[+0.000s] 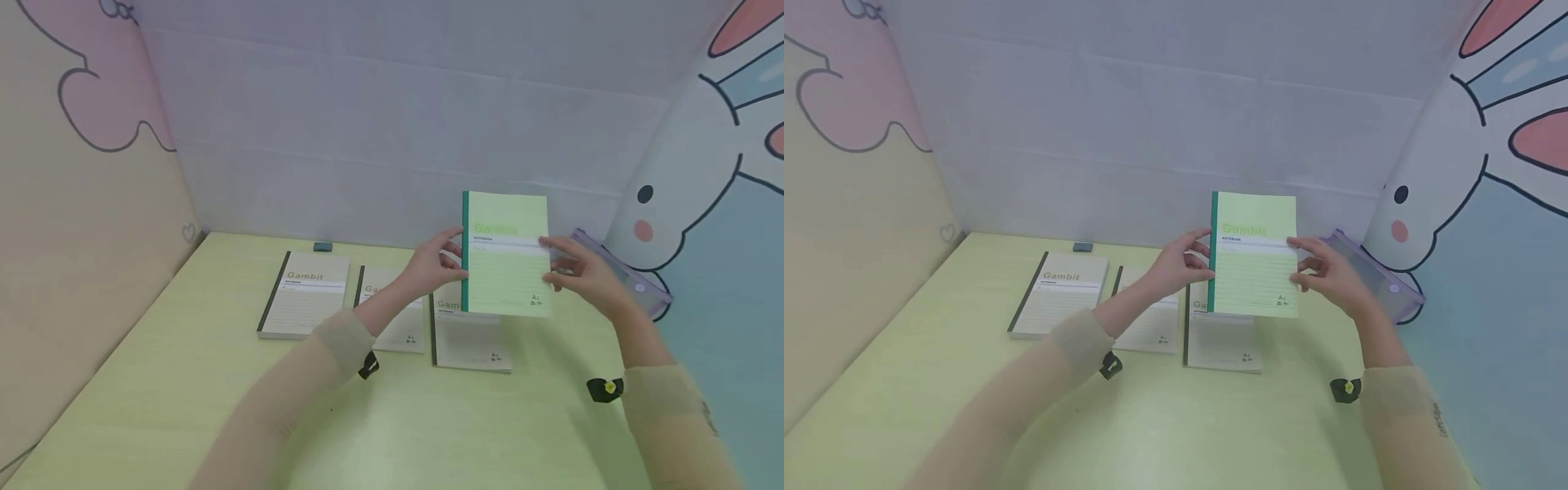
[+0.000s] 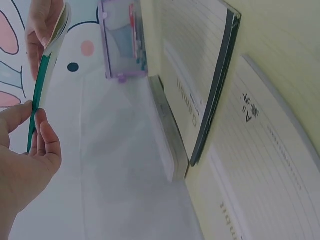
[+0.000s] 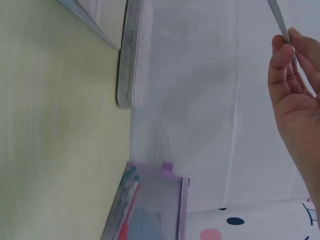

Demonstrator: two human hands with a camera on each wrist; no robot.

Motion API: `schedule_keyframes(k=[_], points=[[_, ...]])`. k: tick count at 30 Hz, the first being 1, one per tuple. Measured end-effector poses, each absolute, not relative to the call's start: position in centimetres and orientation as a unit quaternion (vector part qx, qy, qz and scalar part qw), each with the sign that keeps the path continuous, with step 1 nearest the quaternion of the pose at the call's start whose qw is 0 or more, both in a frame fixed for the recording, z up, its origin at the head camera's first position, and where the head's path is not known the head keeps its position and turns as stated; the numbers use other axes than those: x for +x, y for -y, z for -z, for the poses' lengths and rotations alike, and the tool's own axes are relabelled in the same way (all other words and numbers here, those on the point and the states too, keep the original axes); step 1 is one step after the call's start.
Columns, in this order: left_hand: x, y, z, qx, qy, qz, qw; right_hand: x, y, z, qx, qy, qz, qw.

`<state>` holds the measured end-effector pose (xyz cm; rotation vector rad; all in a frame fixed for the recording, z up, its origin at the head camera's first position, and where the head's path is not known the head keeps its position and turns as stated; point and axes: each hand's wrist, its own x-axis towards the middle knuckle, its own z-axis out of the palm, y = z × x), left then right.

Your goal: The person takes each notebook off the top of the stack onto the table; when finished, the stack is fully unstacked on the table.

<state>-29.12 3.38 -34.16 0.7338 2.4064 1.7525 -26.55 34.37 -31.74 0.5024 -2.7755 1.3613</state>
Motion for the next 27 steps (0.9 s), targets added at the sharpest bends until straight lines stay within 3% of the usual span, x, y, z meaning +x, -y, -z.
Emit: schedule_keyframes(k=[10, 27], points=[[-27.8, -8.1, 36.3, 0.217, -0.767, -0.602, 0.049, -24.6, -38.2, 33.2, 0.09, 0.906, -0.413, -0.006], [-26.5, -13.1, 40.8, 0.18, -0.781, -0.592, 0.087, -22.6, -42.6, 36.8, 0.126, 0.899, -0.417, -0.047]])
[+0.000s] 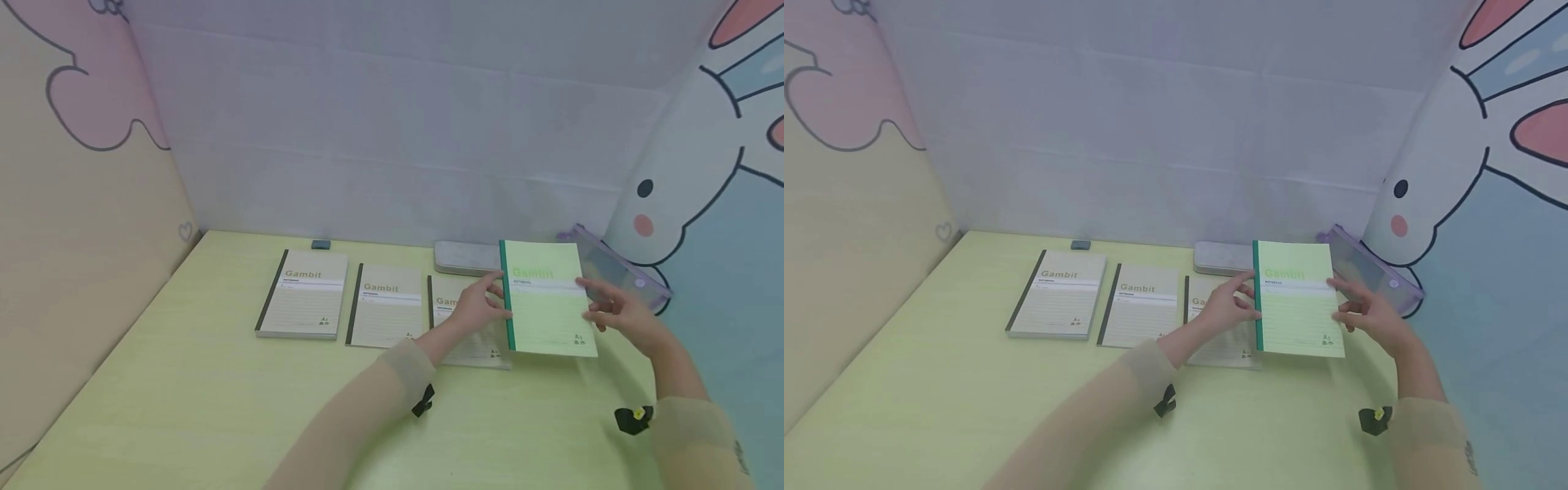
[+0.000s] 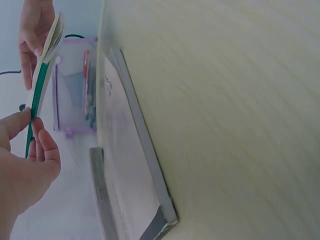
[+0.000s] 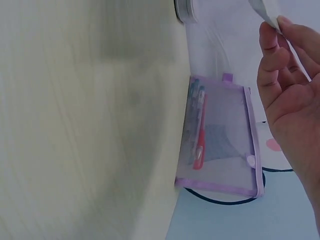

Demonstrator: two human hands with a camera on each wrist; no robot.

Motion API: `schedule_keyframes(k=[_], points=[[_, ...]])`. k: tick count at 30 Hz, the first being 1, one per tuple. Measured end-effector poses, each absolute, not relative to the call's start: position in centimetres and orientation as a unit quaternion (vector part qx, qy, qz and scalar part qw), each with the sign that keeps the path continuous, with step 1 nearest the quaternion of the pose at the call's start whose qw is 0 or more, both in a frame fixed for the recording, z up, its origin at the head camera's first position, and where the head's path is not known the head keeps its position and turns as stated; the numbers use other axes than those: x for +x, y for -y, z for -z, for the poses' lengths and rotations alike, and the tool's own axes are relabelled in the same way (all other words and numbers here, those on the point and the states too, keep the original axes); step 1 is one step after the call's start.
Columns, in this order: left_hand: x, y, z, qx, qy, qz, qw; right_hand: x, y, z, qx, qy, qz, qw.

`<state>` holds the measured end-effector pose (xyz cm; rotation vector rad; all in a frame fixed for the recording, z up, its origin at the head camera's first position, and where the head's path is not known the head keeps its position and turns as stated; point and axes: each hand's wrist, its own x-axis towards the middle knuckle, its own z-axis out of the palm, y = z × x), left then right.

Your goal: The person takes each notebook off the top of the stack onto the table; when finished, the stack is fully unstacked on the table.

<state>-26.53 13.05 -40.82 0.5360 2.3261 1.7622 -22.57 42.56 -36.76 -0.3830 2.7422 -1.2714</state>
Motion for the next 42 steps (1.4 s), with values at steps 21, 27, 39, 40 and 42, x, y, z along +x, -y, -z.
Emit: schedule_keyframes(k=[21, 27, 39, 40, 42], points=[[-26.7, -14.8, 43.2, 0.241, -0.91, -0.324, 0.098, -22.7, -45.6, 41.1, -0.131, -0.866, 0.468, 0.115], [-26.8, -14.3, 43.5, 0.253, -0.902, -0.314, 0.151, -23.0, -45.5, 41.8, -0.11, -0.886, 0.434, 0.123], [-26.3, -14.6, 43.8, 0.287, -0.922, -0.222, 0.139, -23.3, -45.5, 42.7, -0.045, -0.919, 0.367, 0.136], [-26.3, -14.5, 43.8, 0.288, -0.922, -0.221, 0.137, -23.3, -45.5, 42.7, -0.046, -0.918, 0.369, 0.138], [-26.3, -14.2, 43.7, 0.29, -0.919, -0.23, 0.135, -23.3, -45.5, 42.6, -0.048, -0.915, 0.377, 0.137]])
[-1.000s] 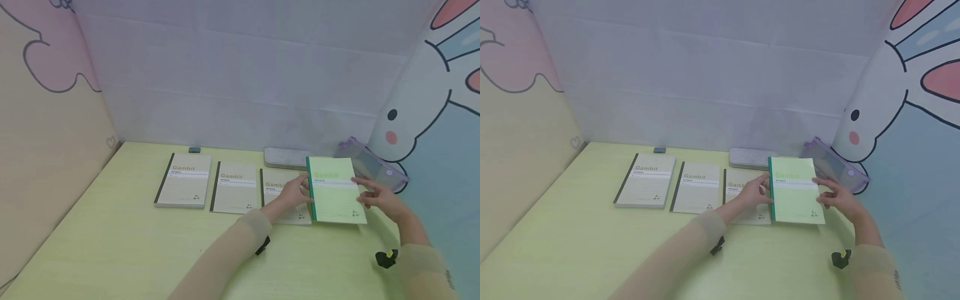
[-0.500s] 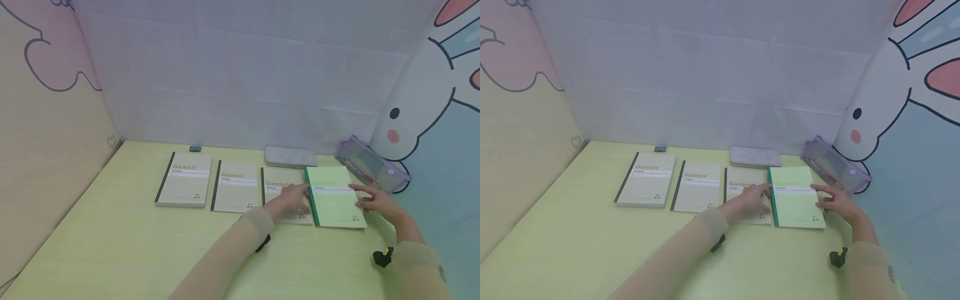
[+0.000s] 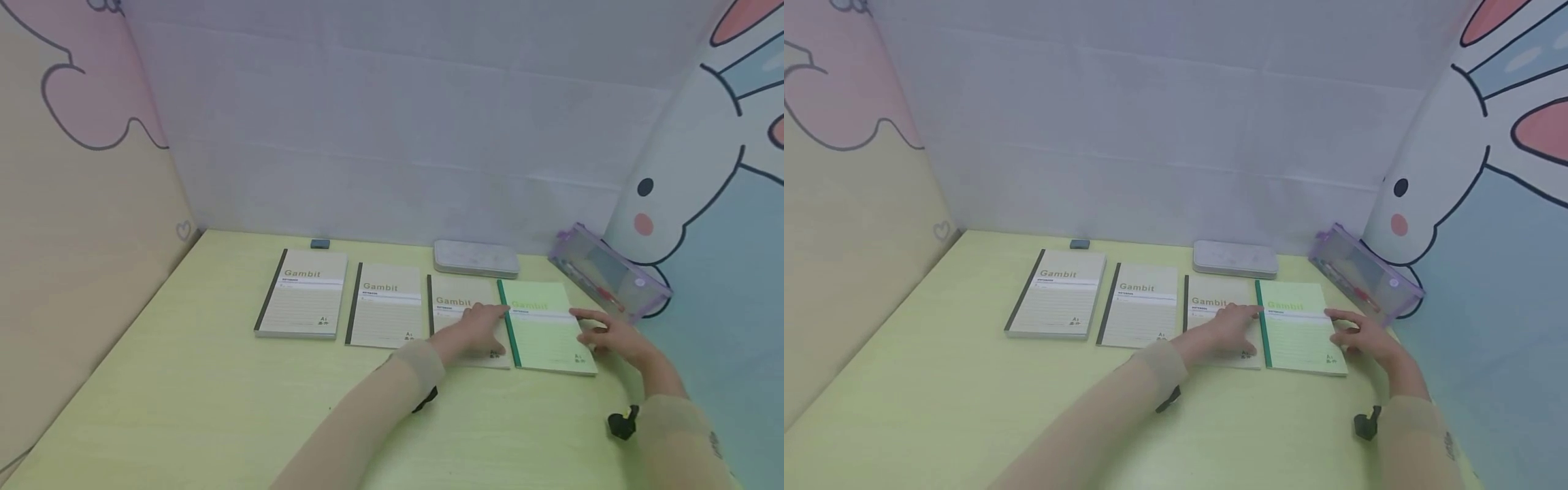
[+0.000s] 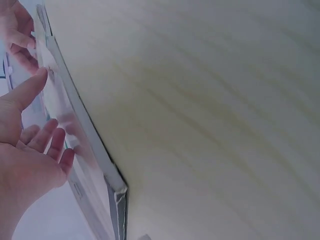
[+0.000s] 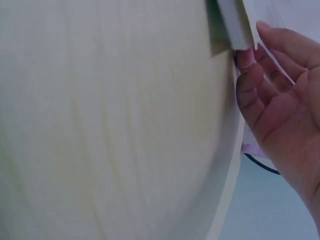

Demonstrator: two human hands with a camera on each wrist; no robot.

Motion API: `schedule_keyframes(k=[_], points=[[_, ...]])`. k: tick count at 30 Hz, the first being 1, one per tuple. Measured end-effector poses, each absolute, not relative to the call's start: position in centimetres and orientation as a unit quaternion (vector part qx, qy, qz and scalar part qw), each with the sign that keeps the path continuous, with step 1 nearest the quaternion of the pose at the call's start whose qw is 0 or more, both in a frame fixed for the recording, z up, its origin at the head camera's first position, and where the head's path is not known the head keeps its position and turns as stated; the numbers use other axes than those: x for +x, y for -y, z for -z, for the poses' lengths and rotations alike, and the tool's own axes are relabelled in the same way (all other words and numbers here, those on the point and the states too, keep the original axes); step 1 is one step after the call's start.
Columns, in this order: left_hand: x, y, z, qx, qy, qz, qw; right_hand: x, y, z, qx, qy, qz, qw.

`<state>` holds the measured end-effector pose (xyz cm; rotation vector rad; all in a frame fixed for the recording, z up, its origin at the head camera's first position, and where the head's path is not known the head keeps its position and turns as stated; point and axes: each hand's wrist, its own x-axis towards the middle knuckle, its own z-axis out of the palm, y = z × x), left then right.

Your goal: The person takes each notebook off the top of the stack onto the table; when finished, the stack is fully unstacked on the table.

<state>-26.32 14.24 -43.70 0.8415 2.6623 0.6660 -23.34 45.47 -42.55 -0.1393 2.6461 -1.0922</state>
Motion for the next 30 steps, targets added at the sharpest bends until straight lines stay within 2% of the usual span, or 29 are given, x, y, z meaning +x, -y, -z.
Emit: schedule_keyframes(k=[9, 19, 30], points=[[-26.4, -12.2, 41.9, 0.326, -0.897, -0.27, 0.127, -23.6, -44.2, 39.9, -0.109, -0.917, 0.366, 0.116], [-26.9, -8.3, 38.0, 0.36, -0.904, -0.224, 0.055, -24.6, -40.1, 35.3, -0.15, -0.947, 0.267, 0.1], [-26.9, -2.7, 33.8, 0.367, -0.919, -0.143, 0.028, -25.3, -34.4, 32.0, -0.175, -0.961, 0.214, 0.024]])
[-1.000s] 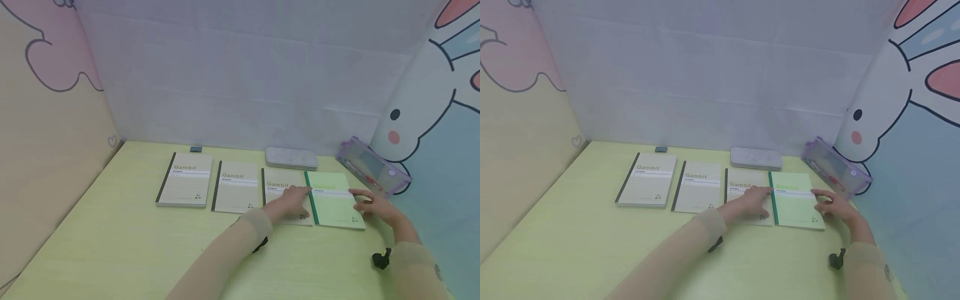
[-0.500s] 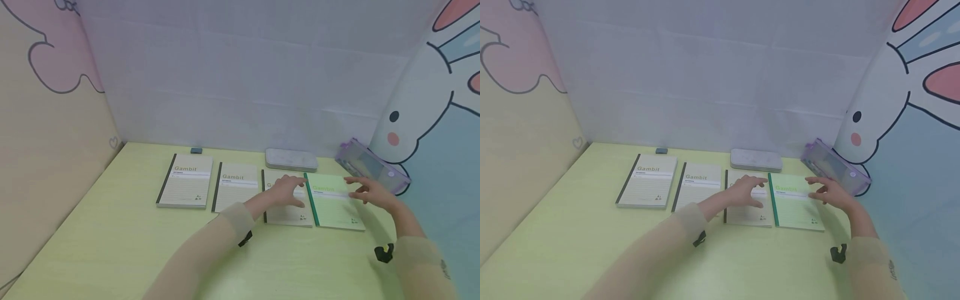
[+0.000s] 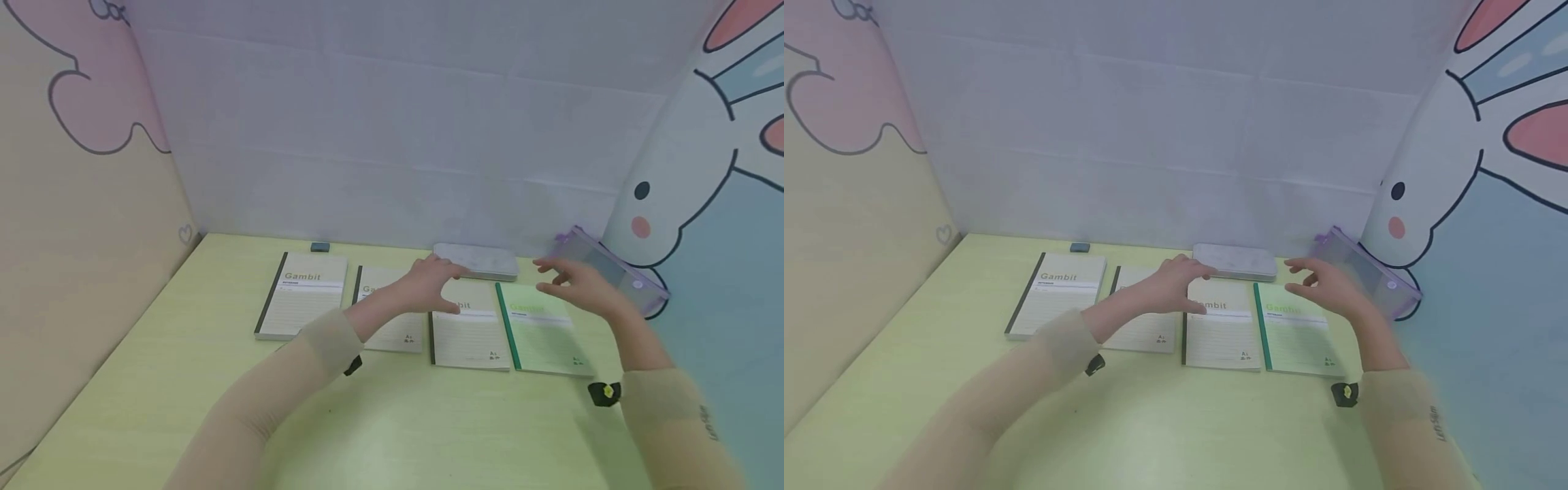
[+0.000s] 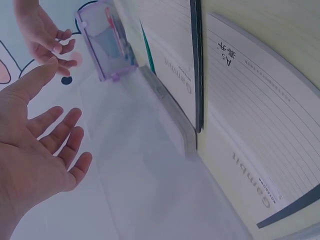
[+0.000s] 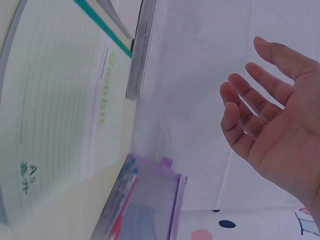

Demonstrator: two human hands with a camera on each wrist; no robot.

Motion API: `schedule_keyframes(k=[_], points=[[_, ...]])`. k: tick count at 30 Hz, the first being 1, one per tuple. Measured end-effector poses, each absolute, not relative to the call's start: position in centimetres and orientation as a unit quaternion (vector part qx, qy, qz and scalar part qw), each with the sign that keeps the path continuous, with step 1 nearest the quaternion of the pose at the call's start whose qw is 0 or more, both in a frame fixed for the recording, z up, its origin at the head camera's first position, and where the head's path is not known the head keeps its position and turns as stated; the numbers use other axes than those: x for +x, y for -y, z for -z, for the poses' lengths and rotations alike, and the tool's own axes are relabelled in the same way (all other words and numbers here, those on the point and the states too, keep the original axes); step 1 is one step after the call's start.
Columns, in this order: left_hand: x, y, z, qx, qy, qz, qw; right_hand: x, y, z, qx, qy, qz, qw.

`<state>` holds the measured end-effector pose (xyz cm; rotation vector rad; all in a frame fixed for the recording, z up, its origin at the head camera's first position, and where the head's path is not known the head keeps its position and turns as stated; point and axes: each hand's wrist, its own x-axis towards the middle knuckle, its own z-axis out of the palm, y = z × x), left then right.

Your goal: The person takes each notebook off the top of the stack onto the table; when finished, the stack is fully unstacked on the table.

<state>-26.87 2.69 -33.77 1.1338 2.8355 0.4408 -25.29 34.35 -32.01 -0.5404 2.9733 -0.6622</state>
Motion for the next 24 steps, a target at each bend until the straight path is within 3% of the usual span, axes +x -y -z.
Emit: schedule_keyframes(k=[14, 24], points=[[-25.8, 5.0, 32.2, 0.346, -0.921, -0.18, -0.006, -25.4, -27.1, 30.4, -0.212, -0.946, 0.243, -0.044], [-24.7, 10.4, 33.1, 0.309, -0.928, -0.206, -0.039, -25.0, -21.0, 30.8, -0.233, -0.922, 0.298, -0.085]])
